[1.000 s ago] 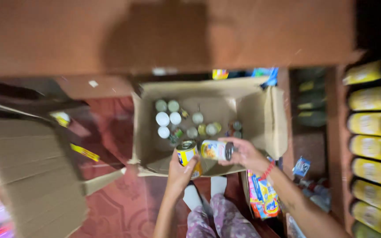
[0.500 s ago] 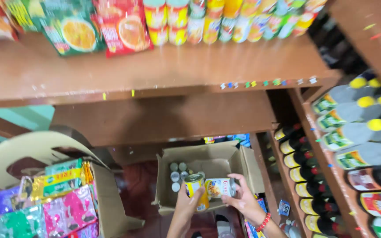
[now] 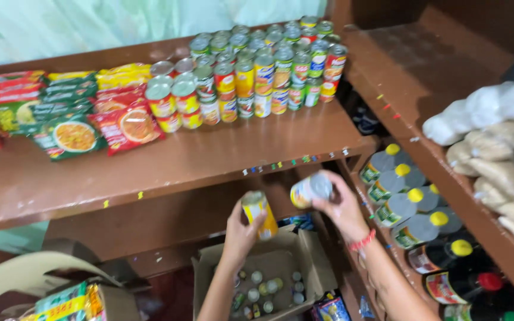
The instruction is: Stocking canned goods from a box onto retail shelves.
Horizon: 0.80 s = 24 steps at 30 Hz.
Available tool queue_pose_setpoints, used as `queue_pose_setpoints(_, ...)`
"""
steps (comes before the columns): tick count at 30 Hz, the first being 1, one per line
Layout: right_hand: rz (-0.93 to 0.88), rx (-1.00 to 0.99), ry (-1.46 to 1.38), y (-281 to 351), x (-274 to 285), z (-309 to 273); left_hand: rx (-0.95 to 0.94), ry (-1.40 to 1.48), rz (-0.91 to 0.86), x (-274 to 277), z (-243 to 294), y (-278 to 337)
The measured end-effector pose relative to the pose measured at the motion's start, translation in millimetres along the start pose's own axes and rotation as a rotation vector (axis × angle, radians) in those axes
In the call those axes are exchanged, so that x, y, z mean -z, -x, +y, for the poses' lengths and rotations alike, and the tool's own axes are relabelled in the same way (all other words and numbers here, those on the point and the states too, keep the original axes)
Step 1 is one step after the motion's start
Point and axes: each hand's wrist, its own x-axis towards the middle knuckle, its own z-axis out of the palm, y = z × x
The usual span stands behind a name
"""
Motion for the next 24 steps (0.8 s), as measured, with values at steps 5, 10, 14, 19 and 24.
queue_pose_setpoints(5,0.135,0.237,0.223,-109,40,-30,-0.128,0.140,-0.033,-45,9,-92)
queue_pose_setpoints(10,0.315,0.334,0.426,-214,62,-44,-0.217,0.196,-0.019,-71,2,-161)
queue_pose_setpoints(14,0.374,0.515,0.658,-287,70,-32,-0.174,0.216,0.004,-83,-10,-195)
queue_pose_setpoints(19,0.362,0.517,0.804,-344,65,-14,-0.161,0.226,0.017,-87,-28,-211)
queue_pose_setpoints(24,0.408,0.738,0.760,-342,47,-18,-0.140,0.269,0.006,-82,-33,-209)
